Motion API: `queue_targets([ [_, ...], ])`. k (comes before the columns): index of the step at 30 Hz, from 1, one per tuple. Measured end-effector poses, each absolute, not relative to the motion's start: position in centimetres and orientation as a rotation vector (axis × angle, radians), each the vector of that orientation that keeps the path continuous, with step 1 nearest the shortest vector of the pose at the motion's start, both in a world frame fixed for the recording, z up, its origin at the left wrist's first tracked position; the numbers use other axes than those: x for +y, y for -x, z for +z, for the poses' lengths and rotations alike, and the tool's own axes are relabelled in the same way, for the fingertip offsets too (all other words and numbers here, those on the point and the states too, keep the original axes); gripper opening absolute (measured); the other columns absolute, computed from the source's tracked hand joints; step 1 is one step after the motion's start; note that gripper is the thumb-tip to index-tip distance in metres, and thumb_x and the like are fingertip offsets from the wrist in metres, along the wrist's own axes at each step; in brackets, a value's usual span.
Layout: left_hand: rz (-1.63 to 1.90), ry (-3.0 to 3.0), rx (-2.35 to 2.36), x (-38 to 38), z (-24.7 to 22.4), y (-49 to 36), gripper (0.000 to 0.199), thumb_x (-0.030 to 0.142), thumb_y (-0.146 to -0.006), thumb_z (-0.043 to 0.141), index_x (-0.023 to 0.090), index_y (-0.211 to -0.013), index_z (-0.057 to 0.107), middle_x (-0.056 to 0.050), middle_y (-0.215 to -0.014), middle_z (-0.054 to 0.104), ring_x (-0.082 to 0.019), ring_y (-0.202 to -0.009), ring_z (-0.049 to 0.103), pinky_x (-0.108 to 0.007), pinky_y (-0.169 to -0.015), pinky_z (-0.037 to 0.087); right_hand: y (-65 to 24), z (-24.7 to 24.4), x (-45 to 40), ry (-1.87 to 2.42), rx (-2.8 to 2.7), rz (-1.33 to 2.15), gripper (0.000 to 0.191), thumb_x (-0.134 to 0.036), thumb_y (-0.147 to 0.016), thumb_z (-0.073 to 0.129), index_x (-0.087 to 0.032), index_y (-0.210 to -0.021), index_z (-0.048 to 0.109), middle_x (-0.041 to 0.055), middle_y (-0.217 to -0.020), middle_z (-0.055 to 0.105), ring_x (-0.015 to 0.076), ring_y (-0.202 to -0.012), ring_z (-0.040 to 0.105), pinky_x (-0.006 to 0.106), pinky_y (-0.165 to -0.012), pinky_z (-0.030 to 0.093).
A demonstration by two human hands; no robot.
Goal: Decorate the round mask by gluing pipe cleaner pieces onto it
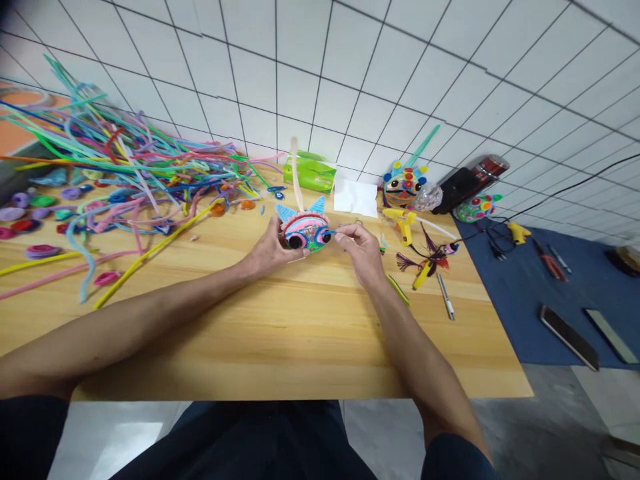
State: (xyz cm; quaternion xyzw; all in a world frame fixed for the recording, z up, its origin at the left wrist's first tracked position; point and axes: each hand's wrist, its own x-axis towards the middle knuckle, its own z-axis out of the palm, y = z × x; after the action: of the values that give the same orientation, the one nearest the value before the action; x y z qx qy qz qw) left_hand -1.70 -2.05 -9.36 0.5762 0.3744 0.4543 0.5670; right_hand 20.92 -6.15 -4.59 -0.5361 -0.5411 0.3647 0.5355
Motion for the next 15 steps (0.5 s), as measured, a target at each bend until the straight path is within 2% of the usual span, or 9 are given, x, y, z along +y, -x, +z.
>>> queue_targets([
  [2,1.065,-1.431,0.836,-2.0,-9.5,1.6,0.078,0.038,-0.065,0.096,0.023,-0.120,0.043,-0.008,-0.121,0.064,-0.024,-0.113,0.069,-0.037,-0.097,0.060,-20.6,-3.7,-6.4,1.299,-1.425,0.682,0.015,-0.039,-0.081,0.079,-0.025,-0.085,0.075,-0.0007,-0.085,0.074,0.0165,-0.077,0.065,0.033,-0.075,0.054],
  [4,1.073,-1.521,0.838,-2.0,-9.8,1.6,0.075,0.037,-0.069,0.094,0.023,-0.122,0.043,-0.009,-0.125,0.062,-0.025,-0.117,0.066,-0.039,-0.100,0.059,-20.0,-2.7,-6.6,1.297,-1.563,0.529,0.007,-0.031,-0.087,0.074,-0.025,-0.086,0.077,0.0000,-0.084,0.074,0.0162,-0.076,0.064,0.033,-0.073,0.052],
  [8,1.072,-1.646,0.920,-2.0,-10.1,1.8,0.065,0.039,-0.072,0.091,0.022,-0.116,0.047,-0.009,-0.121,0.059,-0.027,-0.117,0.062,-0.042,-0.099,0.058,-19.1,-1.6,-6.3,1.283,-1.756,0.340,0.009,-0.022,-0.089,0.070,-0.025,-0.086,0.078,0.0002,-0.080,0.073,0.0162,-0.070,0.062,0.033,-0.068,0.050],
  [15,1.037,-1.616,0.931,-2.3,-9.9,2.1,0.067,0.041,-0.072,0.092,0.023,-0.116,0.046,-0.008,-0.120,0.058,-0.027,-0.117,0.061,-0.043,-0.099,0.056,-18.9,-2.5,-5.9,1.270,-1.817,0.233,0.013,-0.020,-0.091,0.068,-0.027,-0.088,0.078,0.0008,-0.080,0.073,0.0189,-0.076,0.065,0.035,-0.070,0.053],
])
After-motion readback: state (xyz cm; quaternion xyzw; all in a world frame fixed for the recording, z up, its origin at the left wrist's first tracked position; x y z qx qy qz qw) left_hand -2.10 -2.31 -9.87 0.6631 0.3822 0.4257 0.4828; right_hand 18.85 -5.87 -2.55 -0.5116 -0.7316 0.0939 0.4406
